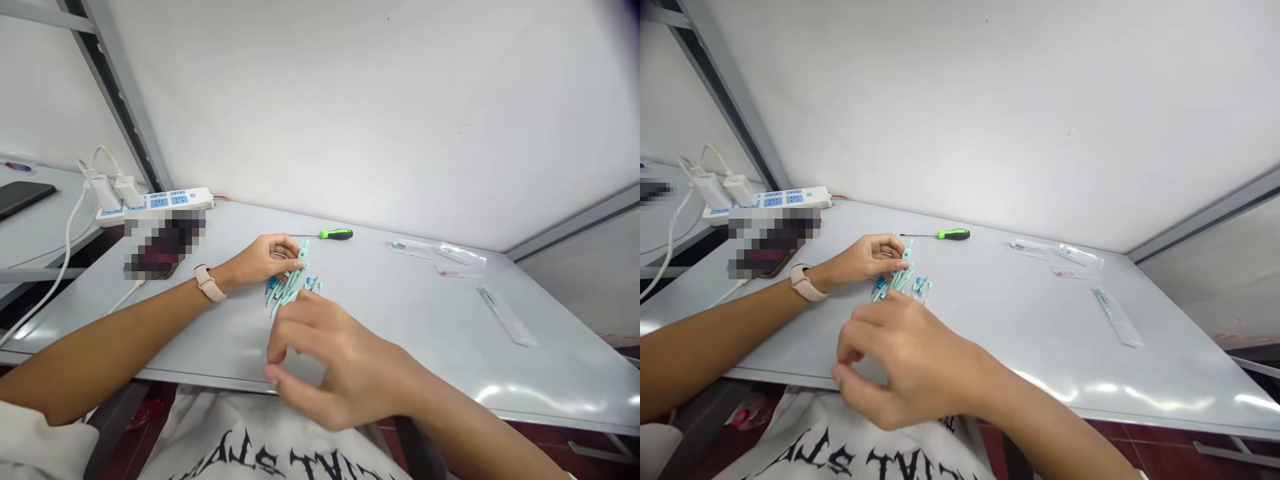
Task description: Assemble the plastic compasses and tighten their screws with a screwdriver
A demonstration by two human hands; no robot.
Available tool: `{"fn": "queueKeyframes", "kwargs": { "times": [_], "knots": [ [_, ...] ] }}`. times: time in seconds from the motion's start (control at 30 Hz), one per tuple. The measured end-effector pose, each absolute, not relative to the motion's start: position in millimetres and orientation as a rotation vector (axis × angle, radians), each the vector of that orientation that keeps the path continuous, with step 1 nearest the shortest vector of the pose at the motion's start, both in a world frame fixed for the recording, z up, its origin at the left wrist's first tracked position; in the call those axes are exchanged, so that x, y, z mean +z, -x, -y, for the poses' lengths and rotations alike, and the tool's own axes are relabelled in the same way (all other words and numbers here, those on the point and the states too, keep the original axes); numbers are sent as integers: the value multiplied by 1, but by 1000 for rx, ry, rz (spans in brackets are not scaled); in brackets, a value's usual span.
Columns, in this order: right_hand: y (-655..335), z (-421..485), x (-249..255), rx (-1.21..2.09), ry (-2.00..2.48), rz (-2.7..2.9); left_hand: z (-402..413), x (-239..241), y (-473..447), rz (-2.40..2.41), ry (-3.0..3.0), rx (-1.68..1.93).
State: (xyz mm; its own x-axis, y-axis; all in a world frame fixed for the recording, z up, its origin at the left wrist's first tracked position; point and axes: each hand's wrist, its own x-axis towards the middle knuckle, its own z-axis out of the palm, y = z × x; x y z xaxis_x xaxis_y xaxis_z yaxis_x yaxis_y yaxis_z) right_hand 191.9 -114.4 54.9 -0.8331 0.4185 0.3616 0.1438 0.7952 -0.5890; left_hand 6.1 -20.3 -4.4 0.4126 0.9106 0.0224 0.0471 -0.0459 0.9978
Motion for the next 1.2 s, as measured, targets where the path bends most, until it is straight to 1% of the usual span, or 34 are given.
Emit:
{"fn": "queueKeyframes", "kwargs": {
  "times": [0.03, 0.07, 0.1, 0.13, 0.2, 0.27, 0.3, 0.37, 0.43, 0.5, 0.53, 0.63, 0.67, 0.73, 0.83, 0.93, 1.07, 1.2],
  "knots": [
    [-191, 120, 49, 482, 318, 2638, 20, -5, -6, -909, -1445, 885],
    [-190, 126, 44, 280, 205, 2741, 20, -6, -6, -906, -1444, 883],
    [-190, 133, 40, 179, 101, 2824, 20, -6, -6, -904, -1445, 878],
    [-191, 139, 37, 159, -2, 2891, 20, -6, -6, -903, -1444, 876],
    [-196, 146, 38, 211, -67, 3033, 20, -6, -6, -901, -1439, 877],
    [-202, 146, 43, 273, 15, 3224, 20, -6, -5, -904, -1437, 882],
    [-206, 143, 47, 356, 73, 3321, 20, -6, -5, -904, -1439, 882],
    [-214, 132, 54, 660, 130, 3368, 19, -8, -4, -906, -1441, 878],
    [-221, 116, 59, 1050, 250, 3295, 18, -10, -4, -905, -1440, 879],
    [-226, 96, 62, 1182, 463, 3127, 17, -11, -4, -904, -1440, 885],
    [-228, 86, 63, 1141, 547, 3027, 17, -11, -4, -903, -1439, 888],
    [-230, 54, 54, 790, 815, 2677, 18, -9, -5, -905, -1436, 901],
    [-230, 45, 49, 721, 865, 2556, 19, -8, -5, -908, -1434, 903],
    [-230, 31, 34, 703, 940, 2287, 20, -6, -6, -914, -1430, 904],
    [-229, 22, 11, 793, 1011, 2031, 21, -4, -7, -924, -1427, 895],
    [-225, 24, -6, 781, 1006, 1953, 21, -4, -7, -942, -1425, 885],
    [-217, 28, -14, 651, 1021, 1908, 21, -4, -6, -940, -1417, 894],
    [-214, 28, -15, 708, 958, 1911, 21, -2, -6, -933, -1413, 883]
  ]
}}
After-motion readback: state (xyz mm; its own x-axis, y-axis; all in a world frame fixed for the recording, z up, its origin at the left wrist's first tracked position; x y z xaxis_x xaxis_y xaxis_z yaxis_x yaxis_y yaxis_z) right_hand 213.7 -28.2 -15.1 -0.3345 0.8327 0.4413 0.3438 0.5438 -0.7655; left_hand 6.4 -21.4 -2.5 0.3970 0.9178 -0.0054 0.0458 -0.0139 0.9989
